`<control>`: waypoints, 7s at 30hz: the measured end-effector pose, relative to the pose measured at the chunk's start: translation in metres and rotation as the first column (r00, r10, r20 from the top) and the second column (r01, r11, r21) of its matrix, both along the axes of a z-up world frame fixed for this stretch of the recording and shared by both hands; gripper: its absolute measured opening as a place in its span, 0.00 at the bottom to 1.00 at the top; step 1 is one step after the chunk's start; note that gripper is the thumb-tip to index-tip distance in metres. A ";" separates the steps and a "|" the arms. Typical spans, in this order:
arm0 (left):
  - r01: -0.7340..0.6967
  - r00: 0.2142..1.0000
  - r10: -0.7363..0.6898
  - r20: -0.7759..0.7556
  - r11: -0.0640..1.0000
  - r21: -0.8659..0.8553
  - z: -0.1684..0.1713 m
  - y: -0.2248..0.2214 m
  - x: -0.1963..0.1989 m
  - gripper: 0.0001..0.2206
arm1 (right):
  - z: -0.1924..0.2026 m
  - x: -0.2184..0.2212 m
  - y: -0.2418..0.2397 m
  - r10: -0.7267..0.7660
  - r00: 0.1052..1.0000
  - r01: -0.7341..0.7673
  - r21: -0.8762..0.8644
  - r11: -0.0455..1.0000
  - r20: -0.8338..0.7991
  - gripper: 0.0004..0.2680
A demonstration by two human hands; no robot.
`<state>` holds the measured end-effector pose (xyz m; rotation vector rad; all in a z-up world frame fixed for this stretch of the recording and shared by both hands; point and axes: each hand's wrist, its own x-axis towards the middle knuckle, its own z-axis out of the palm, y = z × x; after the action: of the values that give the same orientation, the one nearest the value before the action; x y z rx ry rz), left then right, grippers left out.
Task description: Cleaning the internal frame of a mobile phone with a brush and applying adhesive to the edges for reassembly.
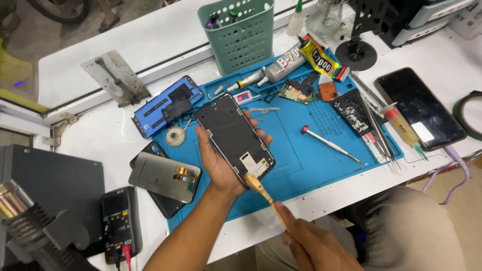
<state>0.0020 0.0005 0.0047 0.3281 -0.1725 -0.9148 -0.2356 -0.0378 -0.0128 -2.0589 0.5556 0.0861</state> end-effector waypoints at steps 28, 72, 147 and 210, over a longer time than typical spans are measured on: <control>0.152 0.988 -0.154 -0.002 0.979 -0.139 -0.011 0.002 0.003 0.42 | 0.004 -0.016 -0.032 -0.066 0.993 0.082 -0.174 0.981 0.093 0.25; 0.205 0.977 -0.205 0.058 0.979 0.016 -0.005 -0.001 -0.005 0.44 | 0.009 -0.067 -0.068 -0.465 0.782 0.526 -0.038 0.850 0.415 0.20; 0.348 0.920 -0.346 0.183 0.937 0.020 -0.010 0.000 -0.005 0.38 | 0.050 0.028 -0.143 -0.138 0.980 0.192 -0.833 0.519 0.140 0.12; -0.812 -0.081 -0.680 0.729 0.470 0.348 -0.009 -0.005 -0.028 0.38 | 0.031 0.049 -0.123 -0.043 0.805 0.107 -0.074 0.991 0.592 0.19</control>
<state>-0.0259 -0.0046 -0.0042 2.2639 -1.1920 -0.1561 -0.1864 -0.1610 0.0183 -2.0159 0.2482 -0.6304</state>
